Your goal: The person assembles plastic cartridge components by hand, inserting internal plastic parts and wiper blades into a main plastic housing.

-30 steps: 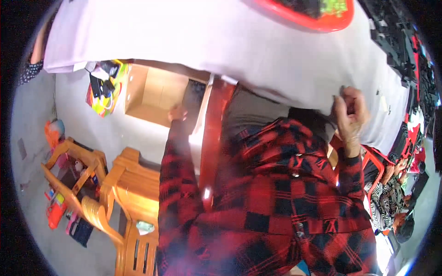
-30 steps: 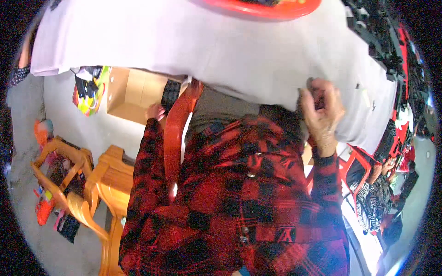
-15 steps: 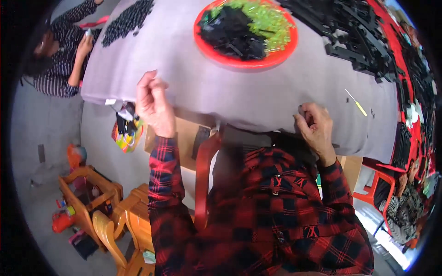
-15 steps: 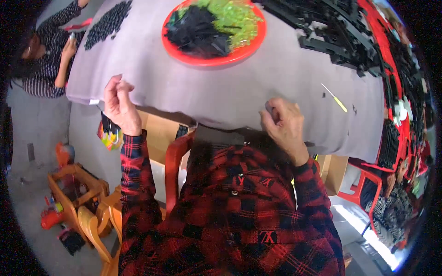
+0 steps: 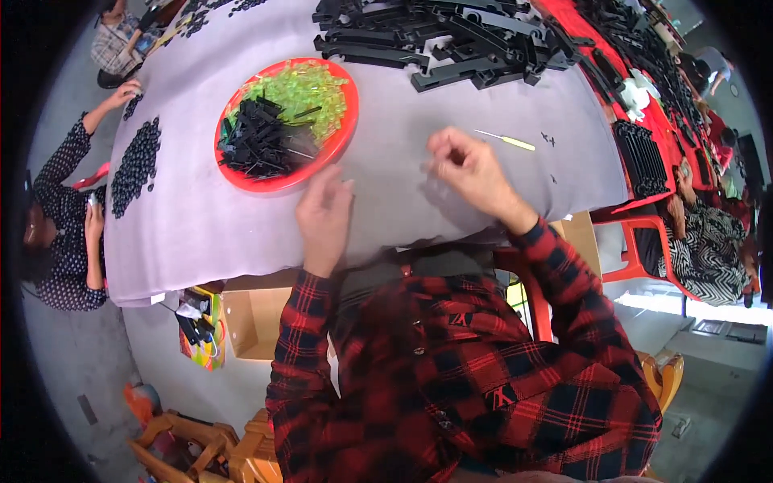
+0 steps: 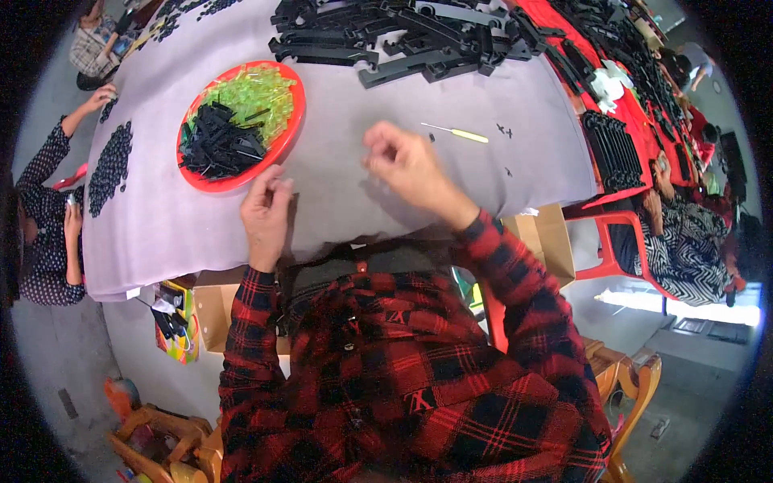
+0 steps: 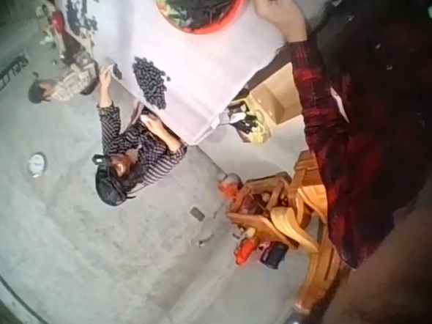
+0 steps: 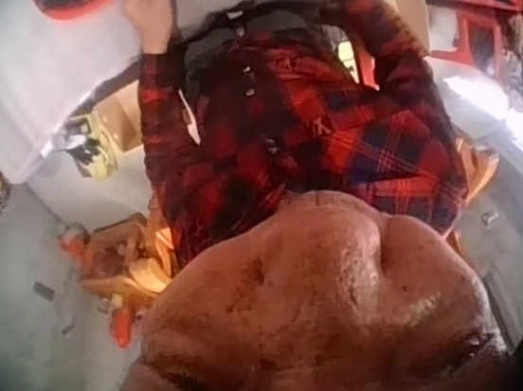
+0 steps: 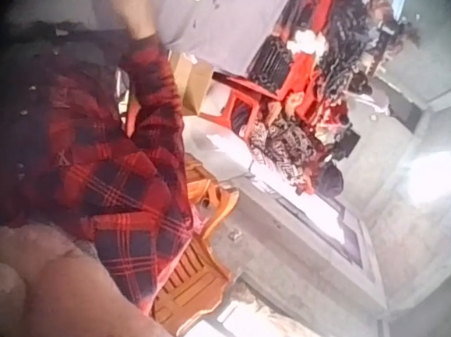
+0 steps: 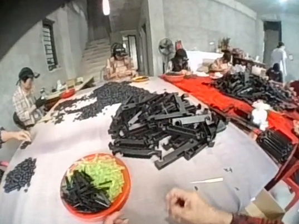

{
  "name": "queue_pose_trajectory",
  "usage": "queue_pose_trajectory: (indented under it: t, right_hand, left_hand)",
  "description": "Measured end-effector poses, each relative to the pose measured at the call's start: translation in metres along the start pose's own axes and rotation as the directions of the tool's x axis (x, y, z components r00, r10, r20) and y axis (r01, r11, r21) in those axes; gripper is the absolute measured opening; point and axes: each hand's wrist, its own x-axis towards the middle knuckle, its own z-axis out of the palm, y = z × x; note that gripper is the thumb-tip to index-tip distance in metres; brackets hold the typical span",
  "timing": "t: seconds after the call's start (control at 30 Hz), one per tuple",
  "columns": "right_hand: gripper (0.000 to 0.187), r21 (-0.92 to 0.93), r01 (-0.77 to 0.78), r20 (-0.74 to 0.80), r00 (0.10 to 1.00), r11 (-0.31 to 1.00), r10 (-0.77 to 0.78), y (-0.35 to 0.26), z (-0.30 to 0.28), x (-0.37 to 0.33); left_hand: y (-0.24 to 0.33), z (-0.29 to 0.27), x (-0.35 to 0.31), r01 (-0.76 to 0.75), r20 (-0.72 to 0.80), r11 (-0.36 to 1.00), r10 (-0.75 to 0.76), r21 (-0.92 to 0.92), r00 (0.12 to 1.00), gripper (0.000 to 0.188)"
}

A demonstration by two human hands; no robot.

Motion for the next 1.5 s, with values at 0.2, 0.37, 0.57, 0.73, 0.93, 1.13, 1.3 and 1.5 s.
queue_pose_trajectory:
  t: [0.2,0.37,0.57,0.73,0.93,1.13,1.3,1.5]
  right_hand:
    - [0.039,-0.695,0.223,-0.077,0.922,0.683,-0.38,0.008,-0.048,0.092]
    - [0.035,-0.938,0.016,-0.017,0.995,0.346,-0.094,0.019,-0.058,0.136]
    - [0.045,-0.894,0.257,0.158,0.947,0.367,-0.279,0.016,-0.049,0.123]
    - [0.043,-0.759,0.495,0.277,0.833,0.423,-0.478,-0.017,0.003,0.06]
    - [0.037,-0.723,0.604,0.393,0.759,0.336,-0.519,-0.024,0.052,0.021]
    - [0.036,-0.687,0.607,0.363,0.764,0.401,-0.534,-0.019,0.066,0.014]
    - [0.044,-0.653,0.484,0.083,0.81,0.582,-0.58,-0.019,0.035,0.0]
    - [0.051,-0.659,0.294,-0.001,0.92,0.692,-0.392,0.003,-0.017,0.017]
  left_hand:
    - [0.006,-0.006,0.001,0.115,0.084,0.985,-0.104,-0.128,0.991,0.022]
    - [-0.002,-0.005,0.003,0.116,0.069,0.984,-0.108,-0.131,0.992,0.022]
    - [-0.008,-0.008,0.003,-0.014,0.064,1.0,0.014,0.001,0.998,0.021]
    - [0.004,-0.004,0.002,0.082,0.074,0.995,-0.078,-0.048,0.994,0.03]
    - [0.017,-0.005,-0.003,-0.045,0.055,0.99,0.052,-0.133,0.997,0.053]
    - [0.018,-0.003,0.0,-0.25,0.161,0.939,0.216,0.237,0.963,0.053]
    - [0.017,0.0,-0.003,-0.241,0.189,0.929,0.192,0.281,0.963,0.041]
    - [0.015,-0.006,-0.005,-0.264,0.182,0.922,0.218,0.284,0.959,0.037]
